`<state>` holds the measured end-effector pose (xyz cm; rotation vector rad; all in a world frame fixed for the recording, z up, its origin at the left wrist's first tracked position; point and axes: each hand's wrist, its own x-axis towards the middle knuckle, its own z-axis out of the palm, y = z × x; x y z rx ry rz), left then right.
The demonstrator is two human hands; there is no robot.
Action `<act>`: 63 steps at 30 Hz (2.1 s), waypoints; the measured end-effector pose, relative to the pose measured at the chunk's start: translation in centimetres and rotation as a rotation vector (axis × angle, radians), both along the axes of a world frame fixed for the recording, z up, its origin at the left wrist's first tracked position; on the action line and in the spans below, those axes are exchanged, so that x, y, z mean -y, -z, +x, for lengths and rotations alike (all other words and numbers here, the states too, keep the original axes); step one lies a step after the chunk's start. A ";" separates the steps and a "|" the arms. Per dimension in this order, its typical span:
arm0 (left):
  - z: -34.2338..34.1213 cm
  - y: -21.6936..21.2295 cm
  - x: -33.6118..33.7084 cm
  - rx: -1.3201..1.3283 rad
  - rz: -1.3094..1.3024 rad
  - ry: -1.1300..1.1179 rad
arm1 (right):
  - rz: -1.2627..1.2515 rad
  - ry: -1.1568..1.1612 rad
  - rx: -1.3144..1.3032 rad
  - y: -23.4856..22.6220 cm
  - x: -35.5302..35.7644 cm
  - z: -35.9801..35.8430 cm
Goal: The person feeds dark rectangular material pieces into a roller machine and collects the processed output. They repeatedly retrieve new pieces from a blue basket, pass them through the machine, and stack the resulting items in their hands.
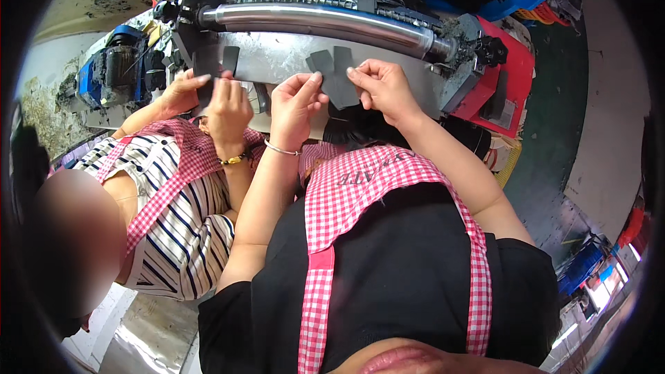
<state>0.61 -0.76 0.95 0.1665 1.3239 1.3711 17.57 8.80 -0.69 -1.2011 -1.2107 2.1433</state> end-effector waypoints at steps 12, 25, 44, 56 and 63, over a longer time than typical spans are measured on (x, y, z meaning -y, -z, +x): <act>0.5 -0.8 0.3 0.067 0.040 0.042 | 0.130 -0.021 0.000 -1.8 1.0 -0.4; 2.2 1.4 -0.6 -0.075 0.076 0.022 | 0.180 -0.027 0.017 -0.3 0.9 0.5; 1.4 1.4 -1.3 -0.105 0.047 0.008 | -0.156 0.387 0.009 1.9 -3.5 0.5; 3.5 1.5 -1.4 -0.142 0.037 0.145 | -0.265 0.421 -0.047 1.3 -2.2 2.6; 3.6 1.4 -1.2 -0.105 0.062 0.142 | 1.011 0.670 0.575 -2.3 -0.8 16.9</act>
